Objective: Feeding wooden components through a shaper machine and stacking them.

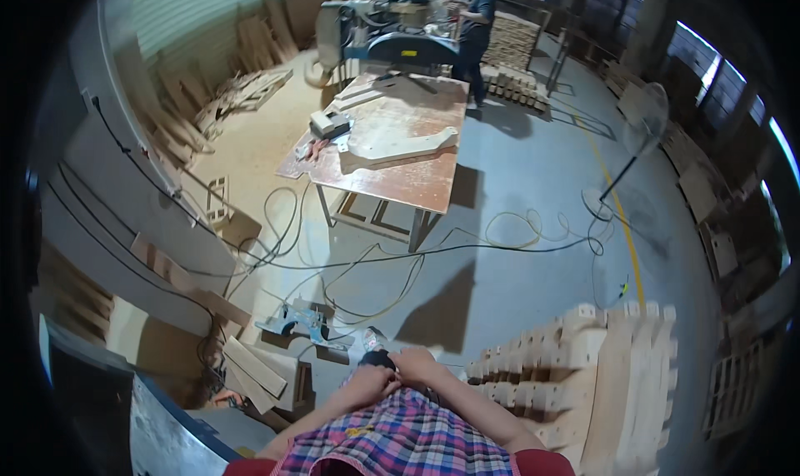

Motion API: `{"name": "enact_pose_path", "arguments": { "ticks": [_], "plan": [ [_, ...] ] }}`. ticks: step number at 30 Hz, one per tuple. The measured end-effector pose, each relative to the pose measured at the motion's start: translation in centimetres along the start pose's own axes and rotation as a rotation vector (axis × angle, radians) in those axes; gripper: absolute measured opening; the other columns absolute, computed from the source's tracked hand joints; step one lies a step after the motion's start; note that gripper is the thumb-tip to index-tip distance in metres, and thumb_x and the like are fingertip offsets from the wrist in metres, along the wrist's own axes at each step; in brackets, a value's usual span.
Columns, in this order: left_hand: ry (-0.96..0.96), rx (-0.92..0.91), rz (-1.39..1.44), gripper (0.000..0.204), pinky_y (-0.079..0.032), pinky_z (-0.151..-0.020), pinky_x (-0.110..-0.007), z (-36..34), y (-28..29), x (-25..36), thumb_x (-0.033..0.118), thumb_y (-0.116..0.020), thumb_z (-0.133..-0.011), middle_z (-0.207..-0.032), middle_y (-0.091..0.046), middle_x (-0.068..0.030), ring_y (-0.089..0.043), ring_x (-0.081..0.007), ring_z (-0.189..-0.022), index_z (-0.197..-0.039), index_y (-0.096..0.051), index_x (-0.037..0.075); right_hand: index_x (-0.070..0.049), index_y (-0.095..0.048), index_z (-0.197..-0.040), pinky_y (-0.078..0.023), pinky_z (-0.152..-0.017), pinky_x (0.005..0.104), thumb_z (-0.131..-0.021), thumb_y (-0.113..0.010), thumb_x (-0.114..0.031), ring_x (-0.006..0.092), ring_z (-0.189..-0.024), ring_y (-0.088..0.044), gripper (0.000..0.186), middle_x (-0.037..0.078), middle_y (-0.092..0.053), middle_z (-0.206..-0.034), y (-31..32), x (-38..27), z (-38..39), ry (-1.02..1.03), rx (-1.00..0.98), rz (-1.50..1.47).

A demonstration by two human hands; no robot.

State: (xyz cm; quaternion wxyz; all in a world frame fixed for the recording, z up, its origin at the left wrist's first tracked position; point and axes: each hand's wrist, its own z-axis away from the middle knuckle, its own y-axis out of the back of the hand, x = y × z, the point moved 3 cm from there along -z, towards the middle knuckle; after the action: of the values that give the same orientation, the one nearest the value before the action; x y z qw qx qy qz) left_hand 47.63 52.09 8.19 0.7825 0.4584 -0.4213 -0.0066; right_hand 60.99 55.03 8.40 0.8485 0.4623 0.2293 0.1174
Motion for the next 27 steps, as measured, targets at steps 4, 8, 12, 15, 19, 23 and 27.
{"name": "enact_pose_path", "arguments": {
  "ticks": [4,8,12,15,19,23,27],
  "plan": [
    [0.066,-0.059,-0.132,0.034,-0.049,-0.066,-0.043,-7.6,6.8,-2.6,0.032,-0.051,-0.087,-0.087,-0.066,-0.0176,-0.062,-0.0371,-0.074,-0.095,-0.062,0.001,-0.009,-0.056,-0.116,-0.048,-0.076,0.0454,-0.078,-0.061,-0.03,0.0366,-0.087,-0.061,0.044,0.017,-0.064,-0.098,5.2,5.6,-6.5,0.003,-0.028,0.032],
    [0.012,0.094,-0.298,0.034,-0.048,-0.07,-0.043,-11.9,12.2,-5.8,0.032,-0.052,-0.087,-0.088,-0.065,-0.0183,-0.061,-0.0364,-0.077,-0.095,-0.061,0.001,-0.01,-0.055,-0.119,-0.048,-0.079,0.0447,-0.077,-0.062,-0.03,0.0366,-0.09,-0.061,0.047,0.017,-0.064,-0.102,7.8,9.6,-11.7,-0.024,-0.011,0.001],
    [0.101,0.168,-0.305,0.032,-0.047,-0.075,-0.042,-14.5,17.1,-8.5,0.031,-0.054,-0.086,-0.088,-0.065,-0.0183,-0.06,-0.0362,-0.079,-0.093,-0.061,0.001,-0.01,-0.053,-0.123,-0.048,-0.082,0.0446,-0.077,-0.062,-0.031,0.0371,-0.093,-0.06,0.051,0.018,-0.062,-0.106,10.5,12.9,-17.3,-0.015,-0.074,-0.074],
    [0.279,0.131,-0.257,0.031,-0.047,-0.075,-0.042,-15.3,18.3,-10.0,0.031,-0.055,-0.086,-0.09,-0.064,-0.0182,-0.06,-0.0363,-0.081,-0.095,-0.06,0.001,-0.009,-0.053,-0.122,-0.048,-0.082,0.0447,-0.076,-0.062,-0.031,0.0379,-0.093,-0.059,0.052,0.019,-0.062,-0.107,11.5,17.3,-23.2,0.062,-0.098,-0.173],
    [0.506,0.179,-0.081,0.031,-0.047,-0.073,-0.042,-16.0,19.2,-11.5,0.03,-0.055,-0.085,-0.089,-0.064,-0.0177,-0.06,-0.0365,-0.081,-0.094,-0.06,0.001,-0.006,-0.054,-0.116,-0.046,-0.078,0.05,-0.068,-0.063,-0.026,0.0417,-0.09,-0.057,0.053,0.021,-0.06,-0.106,17.2,25.1,-33.0,-0.065,0.125,-0.006],
    [0.862,0.227,0.121,0.03,-0.046,-0.073,-0.043,-15.8,20.2,-11.9,0.03,-0.056,-0.083,-0.087,-0.064,-0.0189,-0.059,-0.0376,-0.08,-0.092,-0.059,0.001,-0.005,-0.048,-0.122,-0.043,-0.082,0.0526,-0.074,-0.057,-0.021,0.0424,-0.093,-0.053,0.051,0.022,-0.056,-0.109,24.9,35.8,-45.2,0.001,0.393,0.125],
    [1.069,0.31,0.12,0.027,-0.045,-0.073,-0.045,-16.6,18.3,-10.2,0.027,-0.055,-0.083,-0.086,-0.064,-0.0195,-0.059,-0.038,-0.078,-0.09,-0.058,0.001,-0.01,-0.027,-0.142,-0.029,-0.101,0.0586,-0.085,-0.053,-0.023,0.0413,-0.125,-0.037,0.064,0.02,-0.035,-0.142,32.2,39.3,-56.5,-0.21,0.192,0.387]
  ]
}}
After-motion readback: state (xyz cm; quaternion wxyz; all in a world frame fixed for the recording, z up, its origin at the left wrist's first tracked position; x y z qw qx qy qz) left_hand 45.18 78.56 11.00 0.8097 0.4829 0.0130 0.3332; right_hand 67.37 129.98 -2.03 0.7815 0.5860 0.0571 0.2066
